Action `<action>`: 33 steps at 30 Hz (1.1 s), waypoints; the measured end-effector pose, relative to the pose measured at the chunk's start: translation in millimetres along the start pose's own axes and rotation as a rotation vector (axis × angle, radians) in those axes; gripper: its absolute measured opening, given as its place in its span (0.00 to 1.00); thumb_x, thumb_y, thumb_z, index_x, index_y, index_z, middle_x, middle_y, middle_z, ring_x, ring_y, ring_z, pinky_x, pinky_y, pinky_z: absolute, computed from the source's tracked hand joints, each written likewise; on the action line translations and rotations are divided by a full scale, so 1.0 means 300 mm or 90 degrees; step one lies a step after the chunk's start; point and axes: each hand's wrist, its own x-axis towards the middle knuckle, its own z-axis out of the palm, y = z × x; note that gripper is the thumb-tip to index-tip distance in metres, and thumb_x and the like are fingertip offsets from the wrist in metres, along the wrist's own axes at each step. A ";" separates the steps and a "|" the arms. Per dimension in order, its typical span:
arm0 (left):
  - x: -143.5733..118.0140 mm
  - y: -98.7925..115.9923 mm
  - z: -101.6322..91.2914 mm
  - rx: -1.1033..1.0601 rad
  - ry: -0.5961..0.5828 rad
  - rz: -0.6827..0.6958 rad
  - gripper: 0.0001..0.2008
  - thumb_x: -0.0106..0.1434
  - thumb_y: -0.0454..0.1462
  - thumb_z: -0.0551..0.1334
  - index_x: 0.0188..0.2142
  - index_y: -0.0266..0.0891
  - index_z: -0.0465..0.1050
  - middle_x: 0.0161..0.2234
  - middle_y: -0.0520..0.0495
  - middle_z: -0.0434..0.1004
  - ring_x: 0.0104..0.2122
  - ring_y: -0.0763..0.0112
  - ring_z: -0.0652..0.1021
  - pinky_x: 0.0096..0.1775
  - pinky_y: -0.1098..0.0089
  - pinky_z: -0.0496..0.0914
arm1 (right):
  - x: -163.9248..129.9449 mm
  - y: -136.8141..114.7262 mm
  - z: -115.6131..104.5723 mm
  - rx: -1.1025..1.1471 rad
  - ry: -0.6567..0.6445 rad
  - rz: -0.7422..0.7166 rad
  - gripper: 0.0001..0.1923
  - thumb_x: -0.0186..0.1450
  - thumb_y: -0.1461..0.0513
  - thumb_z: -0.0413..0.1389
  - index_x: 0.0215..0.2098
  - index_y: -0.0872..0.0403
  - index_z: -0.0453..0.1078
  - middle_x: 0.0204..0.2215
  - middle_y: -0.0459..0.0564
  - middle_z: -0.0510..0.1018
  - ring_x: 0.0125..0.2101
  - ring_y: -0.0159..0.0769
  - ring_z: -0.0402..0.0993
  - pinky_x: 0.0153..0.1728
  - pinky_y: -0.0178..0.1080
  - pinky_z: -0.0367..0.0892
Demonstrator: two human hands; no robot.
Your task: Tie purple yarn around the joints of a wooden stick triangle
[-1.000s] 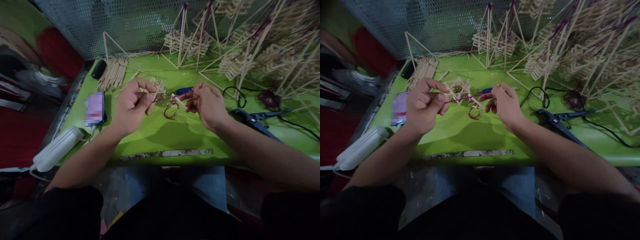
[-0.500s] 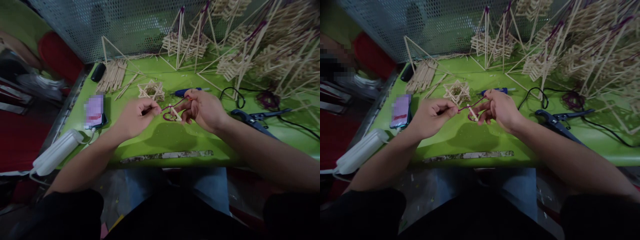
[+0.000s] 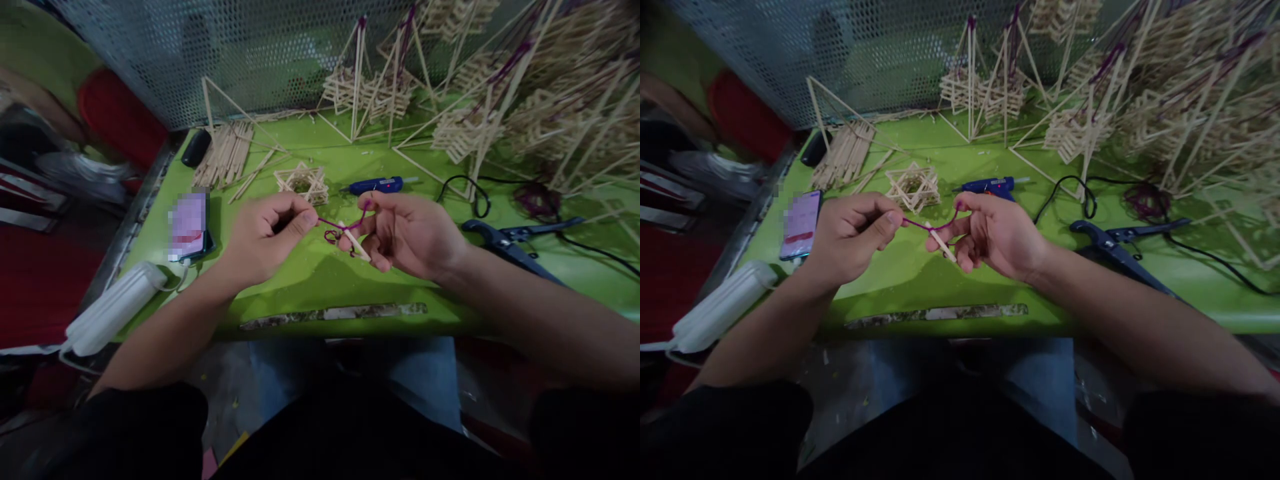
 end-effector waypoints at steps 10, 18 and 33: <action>-0.010 -0.002 -0.004 0.022 0.030 0.027 0.09 0.75 0.39 0.67 0.36 0.40 0.81 0.22 0.54 0.70 0.22 0.75 0.68 0.25 0.71 0.61 | -0.008 0.034 0.018 -0.219 0.104 -0.251 0.23 0.62 0.51 0.81 0.38 0.52 0.74 0.27 0.47 0.85 0.22 0.31 0.77 0.22 0.36 0.70; -0.028 0.056 0.012 0.073 -0.019 0.056 0.09 0.74 0.37 0.66 0.36 0.39 0.83 0.25 0.52 0.76 0.24 0.76 0.71 0.26 0.72 0.62 | -0.016 0.053 0.019 -0.398 0.229 -0.391 0.20 0.64 0.56 0.78 0.46 0.49 0.75 0.30 0.45 0.84 0.26 0.35 0.79 0.27 0.39 0.73; -0.063 0.056 0.054 0.089 -0.076 0.156 0.08 0.75 0.34 0.65 0.37 0.38 0.82 0.25 0.54 0.78 0.20 0.79 0.67 0.26 0.73 0.61 | 0.002 0.088 -0.011 -0.509 0.246 -0.478 0.09 0.72 0.60 0.68 0.50 0.48 0.81 0.35 0.46 0.83 0.30 0.36 0.79 0.32 0.42 0.77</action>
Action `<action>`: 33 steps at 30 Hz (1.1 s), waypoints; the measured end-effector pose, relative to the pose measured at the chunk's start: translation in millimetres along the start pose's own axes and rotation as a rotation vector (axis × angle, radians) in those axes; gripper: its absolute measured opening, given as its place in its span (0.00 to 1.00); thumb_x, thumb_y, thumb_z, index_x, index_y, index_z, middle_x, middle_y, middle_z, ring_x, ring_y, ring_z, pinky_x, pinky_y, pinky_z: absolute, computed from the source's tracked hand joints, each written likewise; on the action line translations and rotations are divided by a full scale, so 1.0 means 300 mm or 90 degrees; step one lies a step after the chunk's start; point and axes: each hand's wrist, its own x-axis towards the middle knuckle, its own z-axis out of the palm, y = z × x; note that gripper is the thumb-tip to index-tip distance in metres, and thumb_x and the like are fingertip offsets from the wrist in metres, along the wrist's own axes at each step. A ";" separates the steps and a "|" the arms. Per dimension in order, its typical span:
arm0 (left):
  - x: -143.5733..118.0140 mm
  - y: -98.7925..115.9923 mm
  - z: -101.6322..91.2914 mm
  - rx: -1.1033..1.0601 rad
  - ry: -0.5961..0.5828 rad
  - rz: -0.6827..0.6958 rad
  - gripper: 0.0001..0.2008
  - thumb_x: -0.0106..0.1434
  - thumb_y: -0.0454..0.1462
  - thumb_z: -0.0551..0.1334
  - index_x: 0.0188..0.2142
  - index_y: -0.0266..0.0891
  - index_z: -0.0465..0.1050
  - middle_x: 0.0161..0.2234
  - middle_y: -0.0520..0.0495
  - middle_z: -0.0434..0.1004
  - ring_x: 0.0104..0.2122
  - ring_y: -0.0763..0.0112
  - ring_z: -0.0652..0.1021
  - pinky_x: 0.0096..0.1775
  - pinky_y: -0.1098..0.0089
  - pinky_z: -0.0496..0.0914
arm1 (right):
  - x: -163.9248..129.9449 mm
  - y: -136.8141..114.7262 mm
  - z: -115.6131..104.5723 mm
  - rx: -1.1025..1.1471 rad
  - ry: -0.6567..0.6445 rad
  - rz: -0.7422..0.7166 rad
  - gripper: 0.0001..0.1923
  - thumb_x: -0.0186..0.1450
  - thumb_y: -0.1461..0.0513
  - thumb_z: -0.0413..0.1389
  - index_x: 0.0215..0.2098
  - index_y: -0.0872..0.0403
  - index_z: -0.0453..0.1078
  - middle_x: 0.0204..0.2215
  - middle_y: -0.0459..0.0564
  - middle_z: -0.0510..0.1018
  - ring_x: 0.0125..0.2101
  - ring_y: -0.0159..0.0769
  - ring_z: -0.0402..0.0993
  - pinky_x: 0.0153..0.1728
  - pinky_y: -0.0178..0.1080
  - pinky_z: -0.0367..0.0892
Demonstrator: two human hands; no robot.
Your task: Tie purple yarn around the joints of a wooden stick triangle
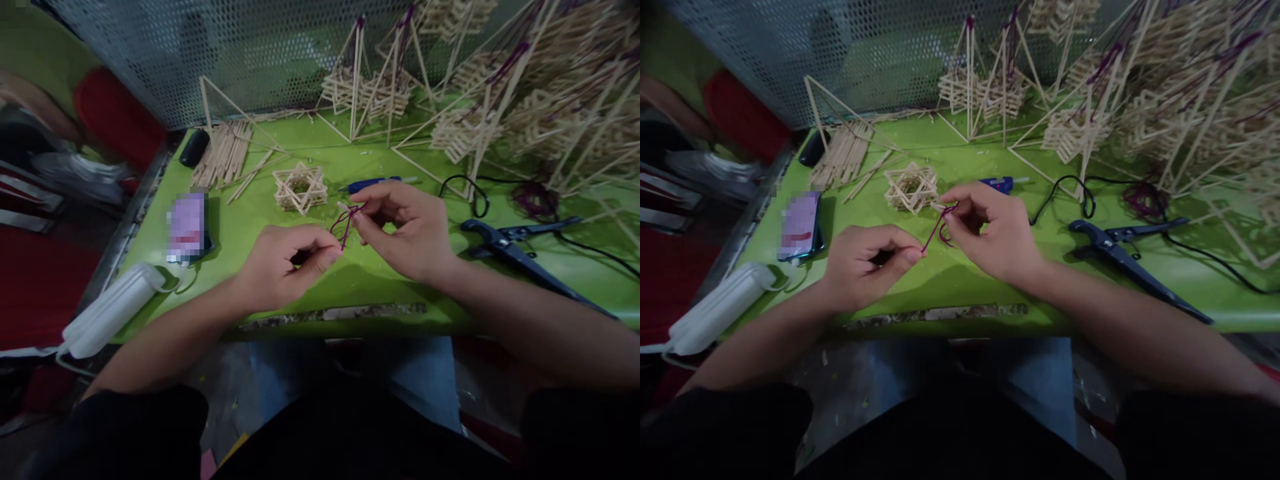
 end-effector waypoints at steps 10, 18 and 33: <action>-0.022 0.037 -0.010 0.013 -0.016 -0.016 0.08 0.75 0.36 0.66 0.38 0.43 0.83 0.28 0.52 0.83 0.21 0.76 0.72 0.25 0.70 0.63 | -0.001 0.006 0.003 -0.045 0.017 -0.018 0.09 0.72 0.59 0.67 0.49 0.49 0.86 0.34 0.48 0.85 0.31 0.37 0.80 0.34 0.42 0.77; -0.026 0.050 -0.011 0.013 -0.036 0.022 0.08 0.75 0.35 0.66 0.38 0.43 0.82 0.27 0.53 0.84 0.23 0.75 0.78 0.27 0.70 0.66 | 0.000 -0.001 -0.005 -0.091 0.011 -0.041 0.09 0.73 0.59 0.66 0.48 0.46 0.88 0.34 0.48 0.88 0.30 0.39 0.80 0.36 0.45 0.80; -0.022 0.045 -0.020 -0.005 -0.031 -0.003 0.07 0.74 0.36 0.67 0.37 0.44 0.83 0.25 0.51 0.83 0.20 0.75 0.74 0.23 0.70 0.63 | 0.015 0.009 -0.004 -0.138 0.049 -0.112 0.10 0.73 0.63 0.64 0.48 0.45 0.88 0.36 0.47 0.89 0.30 0.38 0.80 0.35 0.44 0.78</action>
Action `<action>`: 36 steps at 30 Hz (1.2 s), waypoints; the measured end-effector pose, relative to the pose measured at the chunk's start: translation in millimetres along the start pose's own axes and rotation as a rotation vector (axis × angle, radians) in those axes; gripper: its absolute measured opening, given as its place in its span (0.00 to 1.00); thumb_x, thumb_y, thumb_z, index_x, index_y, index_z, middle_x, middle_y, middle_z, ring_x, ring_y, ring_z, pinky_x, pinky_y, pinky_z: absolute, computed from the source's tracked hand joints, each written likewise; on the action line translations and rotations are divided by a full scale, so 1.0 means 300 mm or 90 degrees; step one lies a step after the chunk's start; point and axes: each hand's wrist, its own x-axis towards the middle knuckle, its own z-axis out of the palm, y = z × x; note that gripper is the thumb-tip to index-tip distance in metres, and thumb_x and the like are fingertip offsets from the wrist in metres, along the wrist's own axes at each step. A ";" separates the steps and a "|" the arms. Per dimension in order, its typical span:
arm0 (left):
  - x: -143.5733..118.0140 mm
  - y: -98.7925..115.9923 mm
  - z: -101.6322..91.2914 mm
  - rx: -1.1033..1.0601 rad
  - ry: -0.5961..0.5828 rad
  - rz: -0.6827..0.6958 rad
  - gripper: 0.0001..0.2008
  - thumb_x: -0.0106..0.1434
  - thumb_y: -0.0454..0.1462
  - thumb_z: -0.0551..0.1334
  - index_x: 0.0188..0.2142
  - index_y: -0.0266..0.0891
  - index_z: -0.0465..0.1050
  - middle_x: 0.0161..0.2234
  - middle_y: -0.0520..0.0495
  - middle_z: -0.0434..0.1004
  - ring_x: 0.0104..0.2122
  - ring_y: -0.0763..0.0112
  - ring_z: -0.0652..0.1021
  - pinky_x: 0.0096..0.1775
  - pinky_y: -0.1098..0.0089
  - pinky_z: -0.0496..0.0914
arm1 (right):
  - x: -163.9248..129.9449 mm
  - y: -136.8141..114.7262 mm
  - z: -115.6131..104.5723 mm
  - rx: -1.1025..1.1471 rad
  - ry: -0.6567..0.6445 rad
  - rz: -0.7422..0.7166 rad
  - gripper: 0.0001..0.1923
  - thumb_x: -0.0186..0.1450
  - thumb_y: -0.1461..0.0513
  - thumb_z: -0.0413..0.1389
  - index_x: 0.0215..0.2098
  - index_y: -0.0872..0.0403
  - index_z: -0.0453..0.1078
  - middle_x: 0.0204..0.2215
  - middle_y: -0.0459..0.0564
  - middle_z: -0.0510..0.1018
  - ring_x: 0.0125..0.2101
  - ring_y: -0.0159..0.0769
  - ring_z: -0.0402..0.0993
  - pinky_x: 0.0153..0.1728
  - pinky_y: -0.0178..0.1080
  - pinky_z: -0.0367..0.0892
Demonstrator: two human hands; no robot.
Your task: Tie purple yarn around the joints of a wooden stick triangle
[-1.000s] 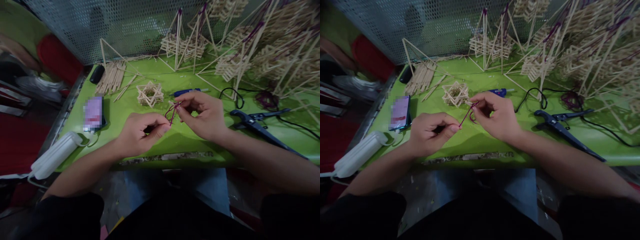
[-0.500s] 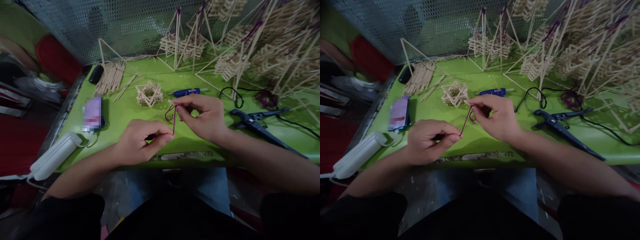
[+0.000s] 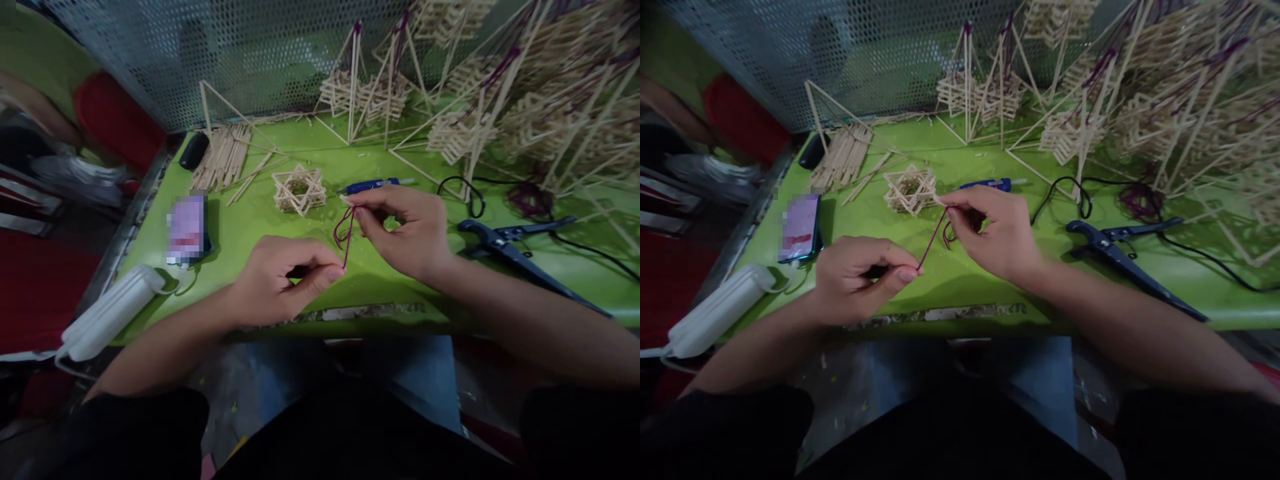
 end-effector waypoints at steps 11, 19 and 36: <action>0.010 0.008 -0.009 0.002 -0.033 0.075 0.06 0.72 0.32 0.68 0.37 0.43 0.81 0.26 0.54 0.84 0.22 0.77 0.77 0.26 0.73 0.67 | -0.013 -0.001 -0.008 -0.018 0.005 0.015 0.06 0.73 0.61 0.66 0.44 0.45 0.86 0.37 0.49 0.89 0.33 0.42 0.84 0.37 0.46 0.81; 0.009 -0.003 -0.003 -0.001 -0.048 0.107 0.06 0.73 0.32 0.68 0.38 0.43 0.80 0.27 0.54 0.85 0.23 0.76 0.79 0.29 0.73 0.71 | -0.010 -0.007 -0.010 -0.041 0.024 -0.005 0.04 0.73 0.61 0.66 0.43 0.45 0.85 0.37 0.49 0.90 0.34 0.42 0.85 0.38 0.45 0.82; 0.015 0.002 -0.021 -0.017 -0.011 0.161 0.05 0.74 0.32 0.67 0.38 0.41 0.78 0.25 0.55 0.81 0.21 0.78 0.76 0.26 0.76 0.68 | 0.001 -0.002 0.002 -0.071 0.106 -0.162 0.10 0.65 0.71 0.64 0.39 0.49 0.79 0.30 0.42 0.85 0.29 0.32 0.82 0.35 0.36 0.79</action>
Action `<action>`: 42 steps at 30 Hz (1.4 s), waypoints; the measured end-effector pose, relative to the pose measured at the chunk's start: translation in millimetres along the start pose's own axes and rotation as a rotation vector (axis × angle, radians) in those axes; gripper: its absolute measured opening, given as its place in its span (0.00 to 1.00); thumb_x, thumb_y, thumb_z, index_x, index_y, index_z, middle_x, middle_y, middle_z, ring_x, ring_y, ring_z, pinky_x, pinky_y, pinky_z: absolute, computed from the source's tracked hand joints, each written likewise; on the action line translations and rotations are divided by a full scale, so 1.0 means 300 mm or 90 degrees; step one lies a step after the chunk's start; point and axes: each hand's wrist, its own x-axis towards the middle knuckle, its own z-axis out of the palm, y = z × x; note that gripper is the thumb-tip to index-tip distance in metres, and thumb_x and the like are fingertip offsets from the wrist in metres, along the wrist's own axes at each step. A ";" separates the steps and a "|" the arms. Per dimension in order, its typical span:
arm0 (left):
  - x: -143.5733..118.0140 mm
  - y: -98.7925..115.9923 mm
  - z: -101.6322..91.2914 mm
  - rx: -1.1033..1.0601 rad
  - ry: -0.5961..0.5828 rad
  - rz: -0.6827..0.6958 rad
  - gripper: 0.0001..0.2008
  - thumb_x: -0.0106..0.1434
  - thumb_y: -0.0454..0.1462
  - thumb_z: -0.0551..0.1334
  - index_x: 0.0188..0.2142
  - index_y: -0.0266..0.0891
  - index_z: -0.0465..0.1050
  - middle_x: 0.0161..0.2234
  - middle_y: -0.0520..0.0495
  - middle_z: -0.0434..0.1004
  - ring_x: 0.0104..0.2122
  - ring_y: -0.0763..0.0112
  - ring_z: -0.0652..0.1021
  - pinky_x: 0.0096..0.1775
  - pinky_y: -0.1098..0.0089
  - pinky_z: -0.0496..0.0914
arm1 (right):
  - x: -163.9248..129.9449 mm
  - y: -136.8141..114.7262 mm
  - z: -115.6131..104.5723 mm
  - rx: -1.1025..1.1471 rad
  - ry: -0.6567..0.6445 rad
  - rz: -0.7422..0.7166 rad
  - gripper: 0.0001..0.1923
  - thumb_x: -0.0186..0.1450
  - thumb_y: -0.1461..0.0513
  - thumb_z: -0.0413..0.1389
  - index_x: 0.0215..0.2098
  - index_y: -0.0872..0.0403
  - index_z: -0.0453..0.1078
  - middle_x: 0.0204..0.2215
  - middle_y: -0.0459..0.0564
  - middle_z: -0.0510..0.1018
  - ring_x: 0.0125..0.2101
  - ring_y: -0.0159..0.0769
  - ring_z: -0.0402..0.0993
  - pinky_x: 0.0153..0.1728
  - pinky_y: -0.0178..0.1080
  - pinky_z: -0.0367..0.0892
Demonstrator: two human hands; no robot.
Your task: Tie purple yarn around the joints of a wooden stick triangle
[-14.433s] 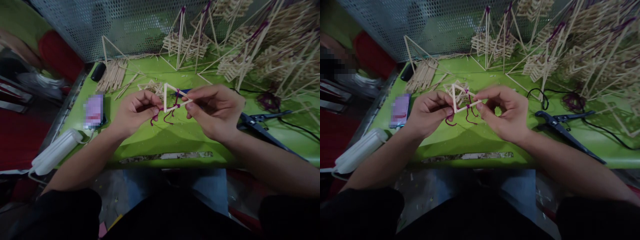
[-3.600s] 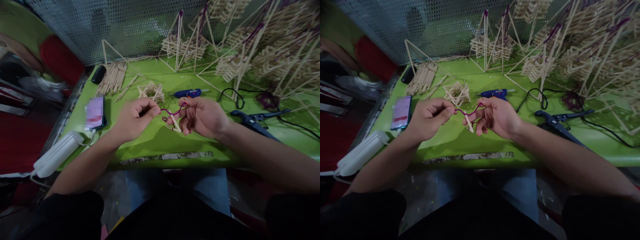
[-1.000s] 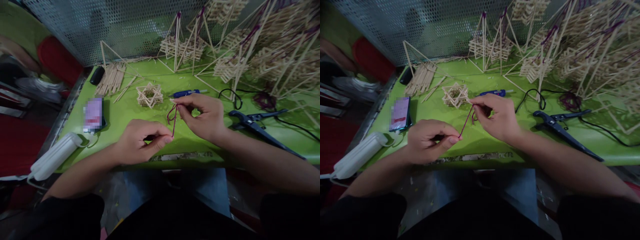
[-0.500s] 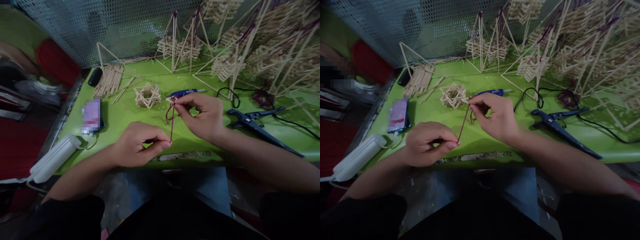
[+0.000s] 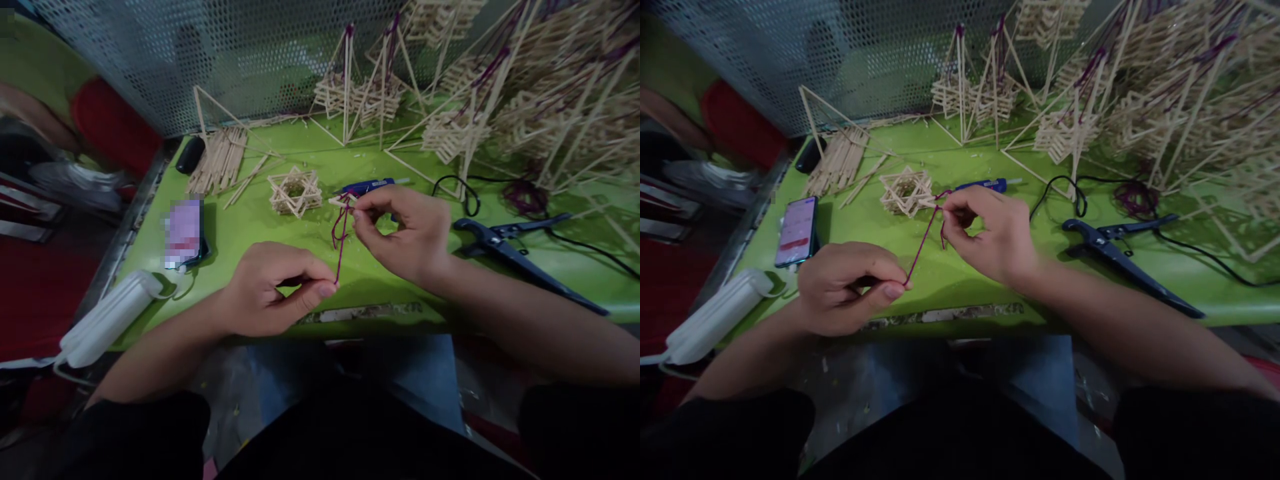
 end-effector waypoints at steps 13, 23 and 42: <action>-0.028 0.001 0.050 -0.063 -0.092 0.046 0.05 0.76 0.32 0.66 0.45 0.44 0.75 0.30 0.53 0.87 0.26 0.72 0.84 0.32 0.70 0.72 | -0.006 0.013 -0.007 -0.081 -0.035 -0.178 0.10 0.72 0.69 0.62 0.43 0.46 0.78 0.38 0.45 0.90 0.35 0.37 0.88 0.37 0.38 0.84; -0.012 -0.019 0.044 -0.039 -0.193 -0.016 0.05 0.70 0.31 0.67 0.38 0.43 0.76 0.26 0.55 0.82 0.26 0.73 0.80 0.37 0.67 0.72 | -0.002 0.014 -0.003 -0.067 -0.024 -0.168 0.10 0.72 0.70 0.62 0.42 0.48 0.77 0.37 0.44 0.89 0.36 0.34 0.87 0.39 0.36 0.82; -0.018 -0.074 0.145 0.005 0.247 -0.249 0.08 0.70 0.39 0.73 0.35 0.39 0.86 0.25 0.51 0.85 0.22 0.76 0.79 0.25 0.75 0.68 | -0.023 -0.027 -0.005 -0.073 -0.043 -0.294 0.10 0.73 0.68 0.66 0.50 0.50 0.78 0.40 0.50 0.92 0.40 0.39 0.92 0.44 0.38 0.88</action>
